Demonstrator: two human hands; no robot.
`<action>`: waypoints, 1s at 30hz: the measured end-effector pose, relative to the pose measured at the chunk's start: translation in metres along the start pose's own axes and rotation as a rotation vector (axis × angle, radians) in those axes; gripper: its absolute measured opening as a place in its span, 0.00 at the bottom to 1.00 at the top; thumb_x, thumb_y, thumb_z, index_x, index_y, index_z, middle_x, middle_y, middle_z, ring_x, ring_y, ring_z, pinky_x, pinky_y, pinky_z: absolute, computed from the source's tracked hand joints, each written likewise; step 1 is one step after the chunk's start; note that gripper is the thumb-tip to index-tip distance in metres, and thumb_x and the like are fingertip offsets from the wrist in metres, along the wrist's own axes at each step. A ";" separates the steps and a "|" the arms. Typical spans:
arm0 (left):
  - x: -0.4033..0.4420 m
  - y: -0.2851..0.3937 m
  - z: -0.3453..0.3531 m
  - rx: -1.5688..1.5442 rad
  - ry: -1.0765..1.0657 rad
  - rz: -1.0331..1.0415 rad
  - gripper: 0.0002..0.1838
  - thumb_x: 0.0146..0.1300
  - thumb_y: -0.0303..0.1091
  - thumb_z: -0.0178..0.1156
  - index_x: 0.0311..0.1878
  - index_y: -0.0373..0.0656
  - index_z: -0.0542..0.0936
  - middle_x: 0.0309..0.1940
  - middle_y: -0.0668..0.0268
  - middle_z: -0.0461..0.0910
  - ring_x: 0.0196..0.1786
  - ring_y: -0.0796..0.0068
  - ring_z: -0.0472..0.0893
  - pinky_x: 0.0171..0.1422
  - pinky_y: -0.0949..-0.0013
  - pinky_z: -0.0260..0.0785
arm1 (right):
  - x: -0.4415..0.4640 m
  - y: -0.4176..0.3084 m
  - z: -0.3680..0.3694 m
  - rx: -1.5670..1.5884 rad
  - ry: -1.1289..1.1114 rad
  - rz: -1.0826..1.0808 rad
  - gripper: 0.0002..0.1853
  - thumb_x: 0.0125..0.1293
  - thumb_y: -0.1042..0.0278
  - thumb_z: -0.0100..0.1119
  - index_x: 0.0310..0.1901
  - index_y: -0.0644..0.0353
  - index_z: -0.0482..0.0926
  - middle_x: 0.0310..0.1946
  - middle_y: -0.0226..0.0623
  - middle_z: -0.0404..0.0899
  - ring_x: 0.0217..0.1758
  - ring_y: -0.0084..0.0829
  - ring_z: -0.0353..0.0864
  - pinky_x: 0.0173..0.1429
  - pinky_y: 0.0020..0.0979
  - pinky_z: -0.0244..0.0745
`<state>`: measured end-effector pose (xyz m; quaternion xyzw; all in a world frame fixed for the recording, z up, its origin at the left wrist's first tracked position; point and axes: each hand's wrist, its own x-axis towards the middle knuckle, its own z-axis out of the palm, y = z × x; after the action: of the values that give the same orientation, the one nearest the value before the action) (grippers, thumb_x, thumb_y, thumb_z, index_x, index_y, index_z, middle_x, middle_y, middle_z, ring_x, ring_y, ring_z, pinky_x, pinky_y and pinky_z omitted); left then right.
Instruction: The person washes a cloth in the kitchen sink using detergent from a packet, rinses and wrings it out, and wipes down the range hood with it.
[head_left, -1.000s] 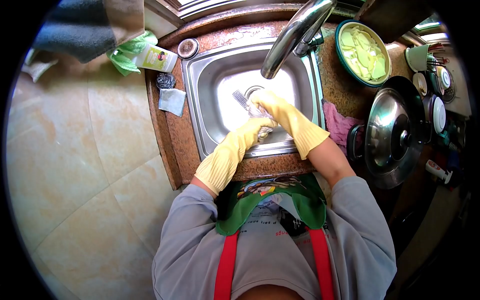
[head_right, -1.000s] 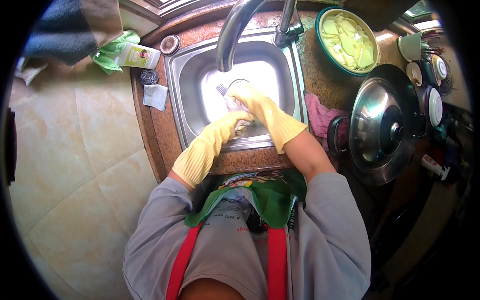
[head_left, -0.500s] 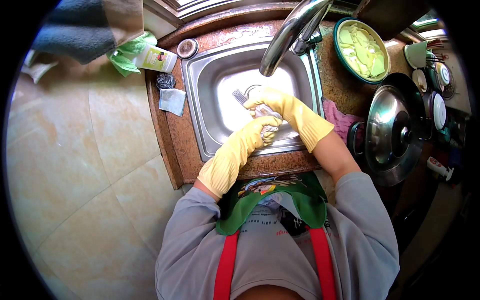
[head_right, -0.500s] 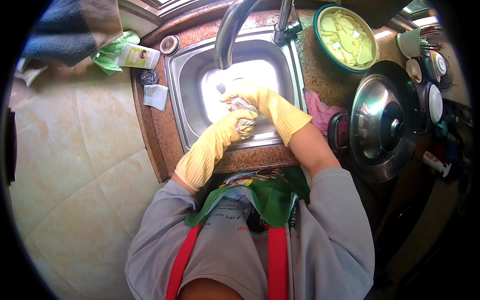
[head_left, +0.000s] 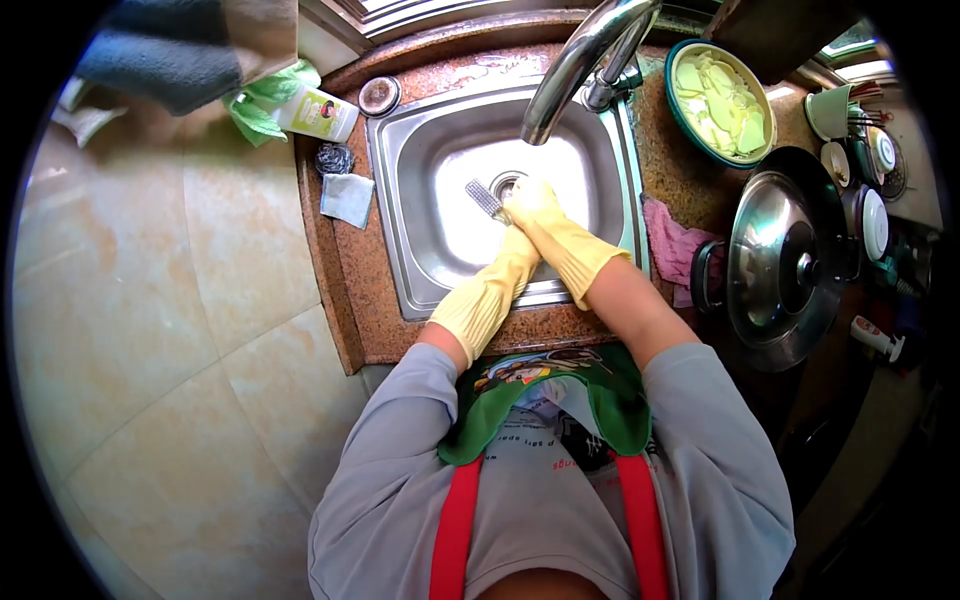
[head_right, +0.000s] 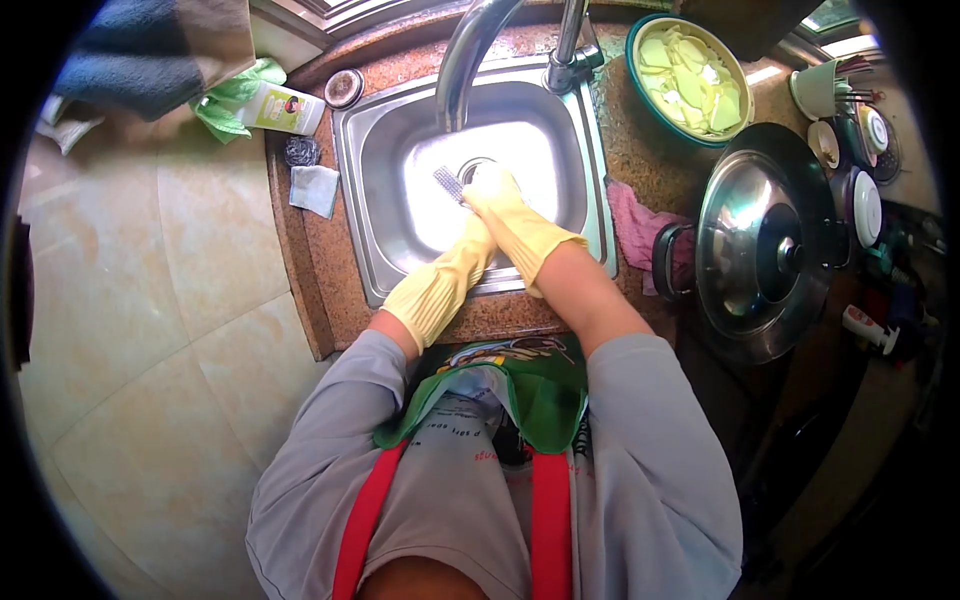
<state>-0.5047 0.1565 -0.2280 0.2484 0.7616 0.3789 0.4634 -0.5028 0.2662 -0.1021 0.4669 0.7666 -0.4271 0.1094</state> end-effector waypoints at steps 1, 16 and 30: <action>0.006 -0.011 0.002 0.002 -0.070 -0.082 0.19 0.74 0.37 0.58 0.63 0.40 0.80 0.53 0.59 0.84 0.59 0.60 0.81 0.63 0.66 0.73 | 0.003 0.003 0.005 -0.040 0.016 0.025 0.16 0.57 0.65 0.65 0.45 0.62 0.88 0.47 0.53 0.87 0.54 0.49 0.87 0.60 0.41 0.80; -0.038 0.065 -0.016 0.288 -0.130 -0.087 0.19 0.71 0.38 0.62 0.61 0.40 0.80 0.52 0.59 0.85 0.54 0.62 0.83 0.59 0.65 0.76 | 0.011 0.015 0.019 -0.062 0.098 0.376 0.15 0.63 0.60 0.69 0.48 0.59 0.89 0.49 0.46 0.89 0.56 0.43 0.88 0.56 0.41 0.82; -0.104 0.131 -0.120 0.379 -0.202 -0.145 0.42 0.45 0.37 0.84 0.66 0.39 0.76 0.50 0.57 0.86 0.47 0.68 0.86 0.50 0.65 0.80 | -0.104 0.058 -0.004 1.029 -0.319 -0.258 0.27 0.67 0.61 0.69 0.65 0.62 0.77 0.57 0.41 0.83 0.60 0.32 0.81 0.64 0.34 0.77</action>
<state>-0.5617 0.1164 -0.0341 0.3123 0.7847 0.1678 0.5085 -0.3985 0.2156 -0.0727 0.2918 0.4839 -0.8219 -0.0714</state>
